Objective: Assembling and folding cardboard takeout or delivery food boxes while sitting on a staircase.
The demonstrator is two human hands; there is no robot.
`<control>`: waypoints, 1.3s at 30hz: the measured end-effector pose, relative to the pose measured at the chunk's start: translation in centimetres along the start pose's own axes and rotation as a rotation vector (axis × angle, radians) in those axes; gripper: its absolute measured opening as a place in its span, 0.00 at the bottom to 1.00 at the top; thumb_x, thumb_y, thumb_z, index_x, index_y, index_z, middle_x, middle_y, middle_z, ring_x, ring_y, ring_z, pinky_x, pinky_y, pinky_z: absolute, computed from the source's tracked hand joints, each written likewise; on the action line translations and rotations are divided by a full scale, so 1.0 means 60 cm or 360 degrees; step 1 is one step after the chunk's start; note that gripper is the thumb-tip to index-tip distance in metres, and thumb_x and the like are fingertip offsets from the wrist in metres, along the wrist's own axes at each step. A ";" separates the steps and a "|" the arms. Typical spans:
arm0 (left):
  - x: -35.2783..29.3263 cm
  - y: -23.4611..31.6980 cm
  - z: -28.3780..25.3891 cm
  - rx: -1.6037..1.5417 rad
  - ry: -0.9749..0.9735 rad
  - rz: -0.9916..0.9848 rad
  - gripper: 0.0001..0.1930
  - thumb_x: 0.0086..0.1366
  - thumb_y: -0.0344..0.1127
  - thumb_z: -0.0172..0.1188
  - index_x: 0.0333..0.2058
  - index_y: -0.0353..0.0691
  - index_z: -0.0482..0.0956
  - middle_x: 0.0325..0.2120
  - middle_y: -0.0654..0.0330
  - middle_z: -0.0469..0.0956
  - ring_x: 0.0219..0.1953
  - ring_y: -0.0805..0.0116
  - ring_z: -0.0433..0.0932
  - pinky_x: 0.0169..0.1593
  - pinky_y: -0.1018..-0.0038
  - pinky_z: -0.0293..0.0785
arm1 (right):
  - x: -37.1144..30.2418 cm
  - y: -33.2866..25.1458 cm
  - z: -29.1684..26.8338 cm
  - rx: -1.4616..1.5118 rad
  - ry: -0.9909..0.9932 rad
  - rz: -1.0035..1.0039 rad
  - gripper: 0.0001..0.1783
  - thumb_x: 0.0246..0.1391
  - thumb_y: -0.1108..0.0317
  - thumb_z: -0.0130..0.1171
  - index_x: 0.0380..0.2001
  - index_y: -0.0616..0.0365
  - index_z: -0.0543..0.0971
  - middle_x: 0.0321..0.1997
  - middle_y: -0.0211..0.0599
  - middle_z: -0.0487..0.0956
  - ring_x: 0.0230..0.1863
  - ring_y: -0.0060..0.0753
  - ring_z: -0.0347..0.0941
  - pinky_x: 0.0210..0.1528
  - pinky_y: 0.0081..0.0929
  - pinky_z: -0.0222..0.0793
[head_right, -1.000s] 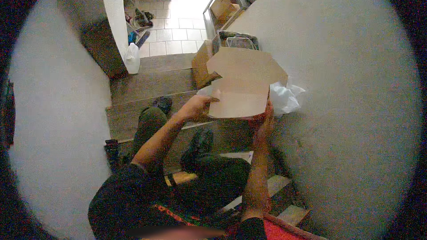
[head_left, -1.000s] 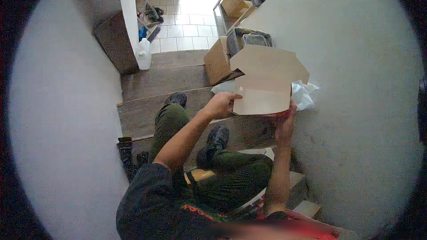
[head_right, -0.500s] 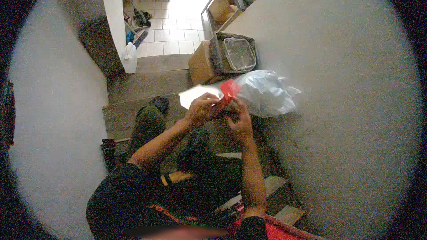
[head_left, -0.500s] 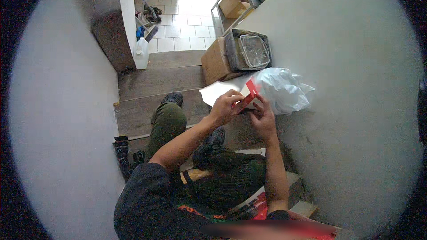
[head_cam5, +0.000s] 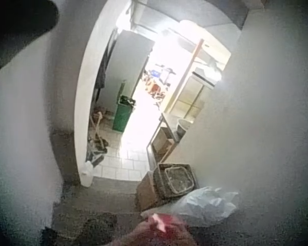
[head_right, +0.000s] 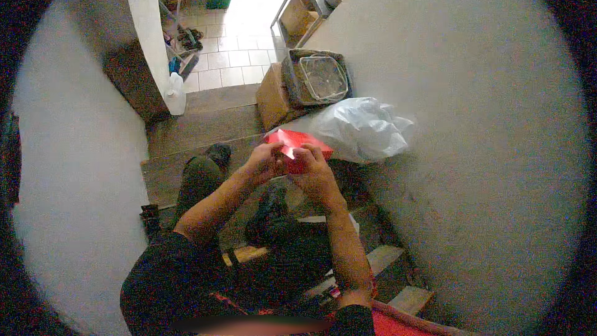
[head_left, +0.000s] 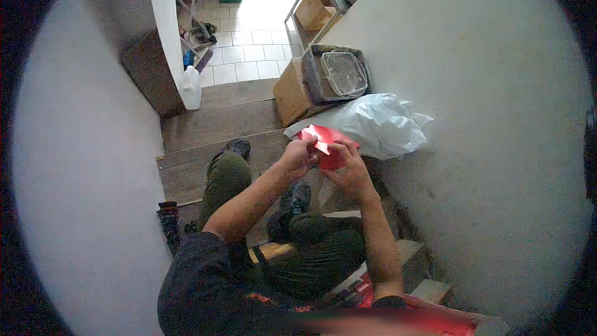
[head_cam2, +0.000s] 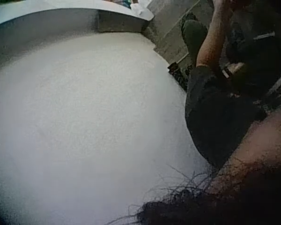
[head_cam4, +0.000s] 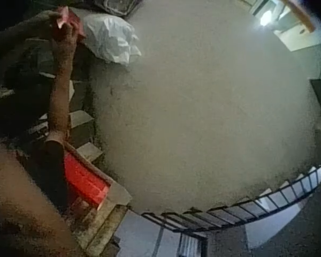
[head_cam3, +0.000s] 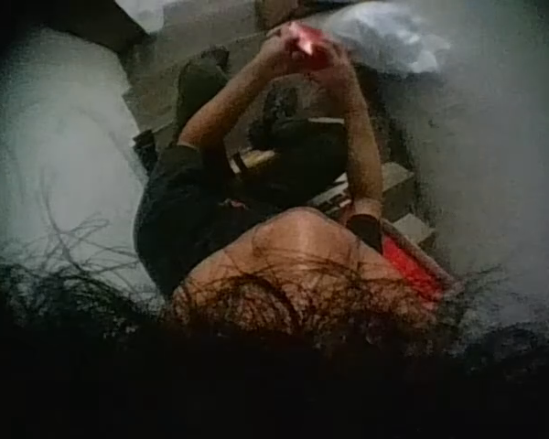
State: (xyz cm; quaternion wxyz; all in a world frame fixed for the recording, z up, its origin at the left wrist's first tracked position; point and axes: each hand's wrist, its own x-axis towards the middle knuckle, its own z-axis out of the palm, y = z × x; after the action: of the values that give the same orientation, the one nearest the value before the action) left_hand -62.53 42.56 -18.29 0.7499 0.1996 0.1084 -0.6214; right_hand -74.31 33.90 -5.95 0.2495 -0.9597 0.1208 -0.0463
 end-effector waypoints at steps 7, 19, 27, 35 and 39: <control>-0.004 0.013 -0.002 -0.0156 -0.0232 0.0021 0.12 0.66 0.39 0.49 0.40 0.38 0.73 0.31 0.61 0.79 0.33 0.71 0.78 0.37 0.76 0.74 | 0.001 0.007 -0.012 0.0156 0.0220 -0.0270 0.32 0.43 0.66 0.67 0.52 0.56 0.68 0.54 0.44 0.68 0.57 0.45 0.64 0.57 0.34 0.63; 0.007 -0.040 0.011 -0.0006 -0.0103 0.0301 0.18 0.63 0.35 0.57 0.50 0.55 0.65 0.43 0.64 0.73 0.41 0.69 0.76 0.42 0.68 0.74 | -0.010 0.057 -0.006 0.0599 0.0344 0.0098 0.27 0.63 0.50 0.41 0.55 0.60 0.66 0.50 0.35 0.71 0.50 0.28 0.66 0.56 0.25 0.59; -0.045 -0.018 0.080 0.0624 -0.0093 0.1055 0.21 0.63 0.35 0.57 0.54 0.54 0.65 0.45 0.62 0.72 0.46 0.69 0.74 0.49 0.69 0.74 | 0.006 0.071 0.018 0.1817 0.0804 0.0338 0.23 0.62 0.58 0.47 0.54 0.62 0.69 0.45 0.35 0.71 0.46 0.28 0.67 0.50 0.26 0.63; -0.053 0.003 0.057 0.1026 -0.0010 0.1576 0.13 0.64 0.36 0.55 0.45 0.36 0.73 0.40 0.58 0.76 0.41 0.68 0.77 0.44 0.71 0.76 | 0.017 0.019 0.009 0.0048 0.0225 -0.0195 0.20 0.50 0.64 0.61 0.47 0.57 0.77 0.48 0.40 0.69 0.47 0.36 0.69 0.50 0.28 0.65; -0.032 0.010 0.038 0.0194 -0.0077 0.0780 0.10 0.64 0.35 0.54 0.41 0.36 0.73 0.36 0.58 0.78 0.36 0.67 0.78 0.40 0.71 0.76 | 0.025 -0.008 0.015 0.0141 0.0175 -0.0268 0.20 0.47 0.64 0.64 0.46 0.55 0.78 0.49 0.40 0.69 0.47 0.36 0.69 0.48 0.28 0.68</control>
State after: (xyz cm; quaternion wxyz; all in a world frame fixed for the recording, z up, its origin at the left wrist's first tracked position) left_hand -62.52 43.39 -15.35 0.8671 0.2500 0.0011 -0.4309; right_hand -72.65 34.36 -6.48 0.2798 -0.9505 0.0511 -0.1251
